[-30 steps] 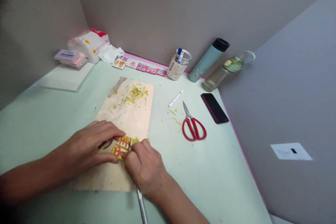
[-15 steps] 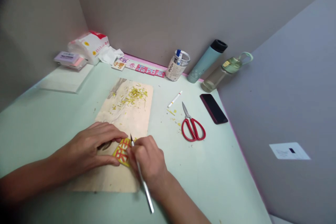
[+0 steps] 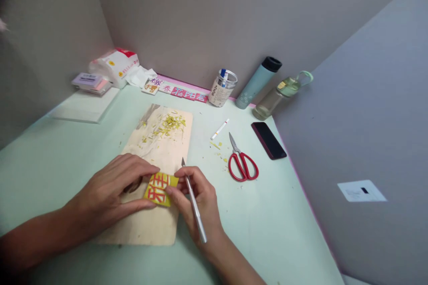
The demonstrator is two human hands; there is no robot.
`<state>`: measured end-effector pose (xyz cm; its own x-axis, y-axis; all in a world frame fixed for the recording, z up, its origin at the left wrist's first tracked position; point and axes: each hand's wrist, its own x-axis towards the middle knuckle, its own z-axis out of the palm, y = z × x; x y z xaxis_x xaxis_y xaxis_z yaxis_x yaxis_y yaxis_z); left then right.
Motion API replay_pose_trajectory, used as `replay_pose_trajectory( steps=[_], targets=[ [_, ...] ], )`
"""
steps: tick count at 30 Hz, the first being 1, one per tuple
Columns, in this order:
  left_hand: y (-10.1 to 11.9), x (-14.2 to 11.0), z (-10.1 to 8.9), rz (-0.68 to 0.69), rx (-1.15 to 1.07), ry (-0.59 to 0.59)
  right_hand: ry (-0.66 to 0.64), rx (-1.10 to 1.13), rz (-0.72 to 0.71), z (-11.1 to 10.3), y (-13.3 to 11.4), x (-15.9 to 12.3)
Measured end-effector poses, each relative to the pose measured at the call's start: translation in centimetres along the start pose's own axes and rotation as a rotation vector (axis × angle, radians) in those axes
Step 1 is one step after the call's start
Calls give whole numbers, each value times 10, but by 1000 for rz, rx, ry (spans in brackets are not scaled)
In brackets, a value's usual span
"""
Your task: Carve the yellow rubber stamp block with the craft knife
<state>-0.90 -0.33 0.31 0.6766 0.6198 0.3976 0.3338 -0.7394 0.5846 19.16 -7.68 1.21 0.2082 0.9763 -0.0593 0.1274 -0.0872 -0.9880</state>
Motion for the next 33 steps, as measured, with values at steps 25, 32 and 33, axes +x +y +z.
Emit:
replay_pose_trajectory(
  steps=[25,32,33],
  targets=[
    [26,-3,-10,-144,-342,16,-115,-212,-372,9,-14,-33],
    [19,-2,-10,-157,-356,-43,-142,-207,-361,9,-12,-33],
    [19,-2,-10,-144,-339,-42,-140,-205,-356,9,-12,-32]
  ],
)
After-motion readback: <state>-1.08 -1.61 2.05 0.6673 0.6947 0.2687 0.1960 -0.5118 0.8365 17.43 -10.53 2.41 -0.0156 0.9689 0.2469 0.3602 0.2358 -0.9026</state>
